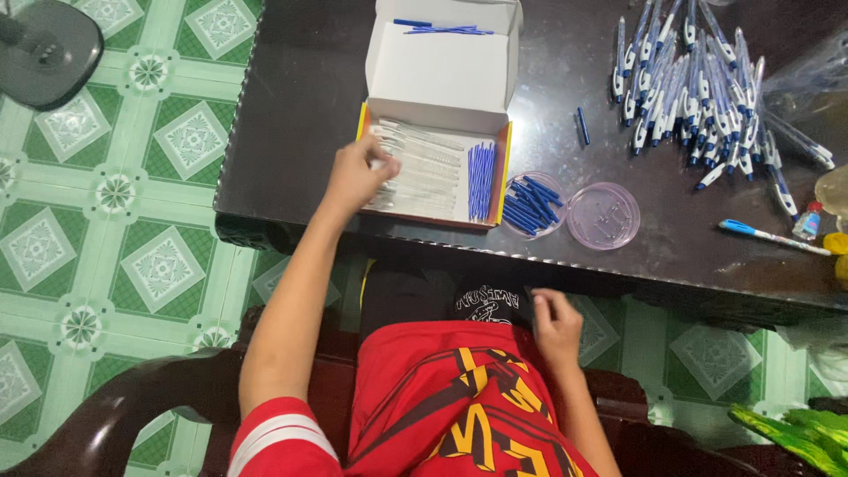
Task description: The person assembles blue ballpoint pens by inserting refill cartridges into pen barrels. They pick up a refill from a plastic container and a barrel from a pile on the table, insert the refill into the barrel, and place the assembled pen into a cardboard box. This process is repeated multiple times.
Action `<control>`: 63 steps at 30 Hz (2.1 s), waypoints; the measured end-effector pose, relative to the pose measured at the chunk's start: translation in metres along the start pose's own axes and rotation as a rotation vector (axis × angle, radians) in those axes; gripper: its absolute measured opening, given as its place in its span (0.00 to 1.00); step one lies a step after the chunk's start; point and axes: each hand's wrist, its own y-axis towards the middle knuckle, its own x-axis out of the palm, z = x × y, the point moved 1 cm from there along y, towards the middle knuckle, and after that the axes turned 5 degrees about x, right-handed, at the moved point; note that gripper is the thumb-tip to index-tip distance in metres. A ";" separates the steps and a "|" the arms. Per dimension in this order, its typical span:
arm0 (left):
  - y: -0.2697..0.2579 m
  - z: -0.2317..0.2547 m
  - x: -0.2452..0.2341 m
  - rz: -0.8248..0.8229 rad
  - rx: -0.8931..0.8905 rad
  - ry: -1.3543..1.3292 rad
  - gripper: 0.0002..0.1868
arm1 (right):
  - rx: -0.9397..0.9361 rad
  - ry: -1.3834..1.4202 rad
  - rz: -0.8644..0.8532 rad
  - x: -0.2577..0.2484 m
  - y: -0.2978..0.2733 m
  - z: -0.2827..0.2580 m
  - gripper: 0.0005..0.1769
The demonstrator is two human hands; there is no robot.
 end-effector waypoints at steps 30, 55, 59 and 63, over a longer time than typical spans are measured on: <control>-0.054 0.059 -0.032 0.153 0.546 0.284 0.10 | 0.229 -0.493 0.372 -0.070 0.334 0.097 0.27; -0.146 0.203 0.064 0.054 1.125 0.368 0.05 | -0.031 0.151 -0.123 -0.043 0.010 -0.134 0.29; -0.144 0.197 0.070 -0.173 1.013 0.334 0.05 | -0.069 0.055 -0.092 -0.036 0.009 -0.118 0.29; -0.134 0.203 0.066 -0.668 0.612 0.052 0.06 | -0.082 0.061 -0.050 -0.038 0.002 -0.123 0.30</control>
